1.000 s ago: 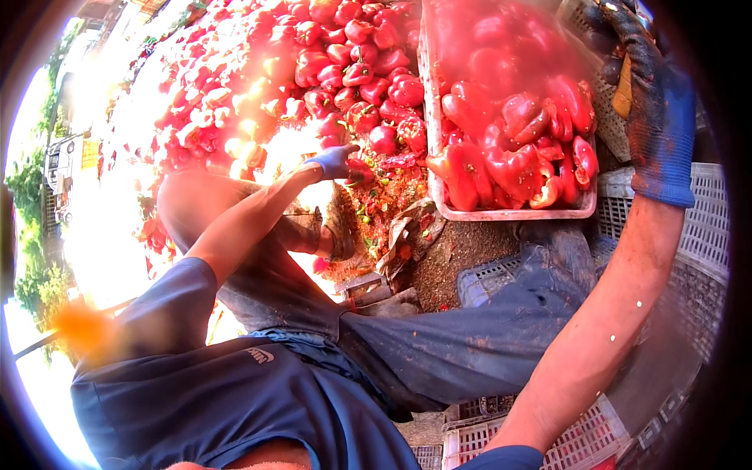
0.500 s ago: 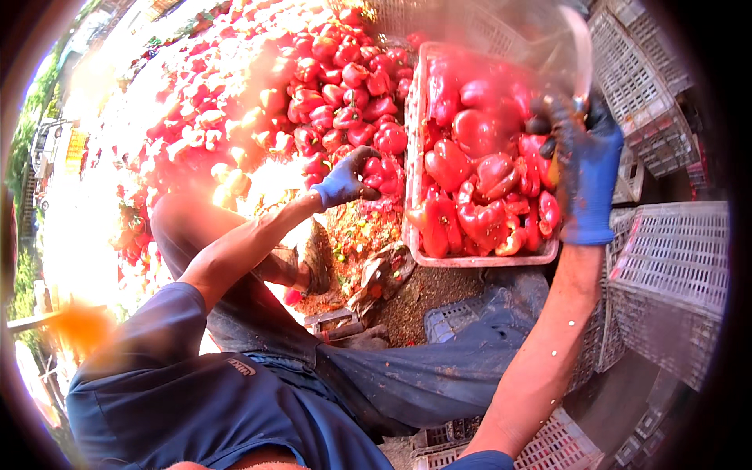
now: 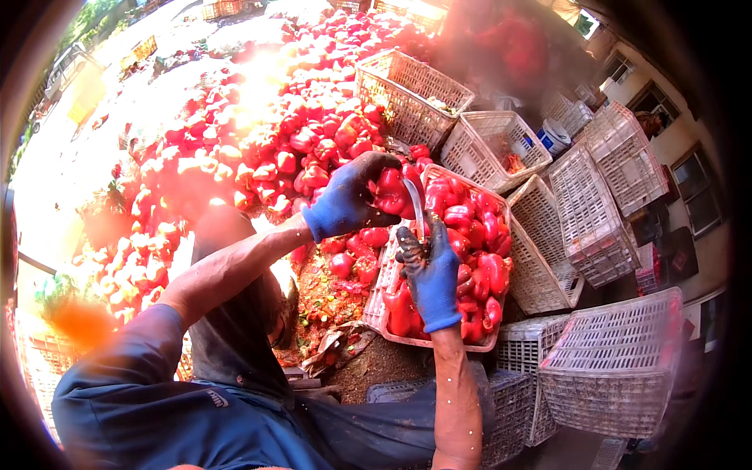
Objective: The person cores red bell peppers using a curved knife. They remove the internal seeds and stems from each pepper and place the processed vegetables into a plastic crate.
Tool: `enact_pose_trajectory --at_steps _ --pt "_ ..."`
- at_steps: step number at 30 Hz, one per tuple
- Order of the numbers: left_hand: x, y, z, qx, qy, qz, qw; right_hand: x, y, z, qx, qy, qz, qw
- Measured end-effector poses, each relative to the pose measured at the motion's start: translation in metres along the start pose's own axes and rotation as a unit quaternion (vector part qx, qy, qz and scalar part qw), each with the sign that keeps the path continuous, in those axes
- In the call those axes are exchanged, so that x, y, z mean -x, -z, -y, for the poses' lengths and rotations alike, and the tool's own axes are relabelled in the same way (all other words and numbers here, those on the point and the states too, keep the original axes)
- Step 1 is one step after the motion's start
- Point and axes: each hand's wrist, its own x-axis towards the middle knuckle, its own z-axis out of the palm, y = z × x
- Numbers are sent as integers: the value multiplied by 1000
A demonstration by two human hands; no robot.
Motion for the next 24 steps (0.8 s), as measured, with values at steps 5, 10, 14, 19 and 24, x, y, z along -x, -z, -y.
enact_pose_trajectory --at_steps 5,10,14,19,24 --pt "9 3 -15 -74 -1 43 996 -5 0 -30 159 103 -15 982" --pt "14 9 6 -1 66 -10 998 0 -20 -40 186 90 -9 978" --pt "5 36 29 166 188 -29 968 5 -16 -35 90 1 -13 996" --pt "21 20 16 327 242 34 913 -7 -3 -14 -89 -17 -38 995" --pt "38 -3 5 328 198 150 911 -6 -1 -5 -86 -55 41 994"
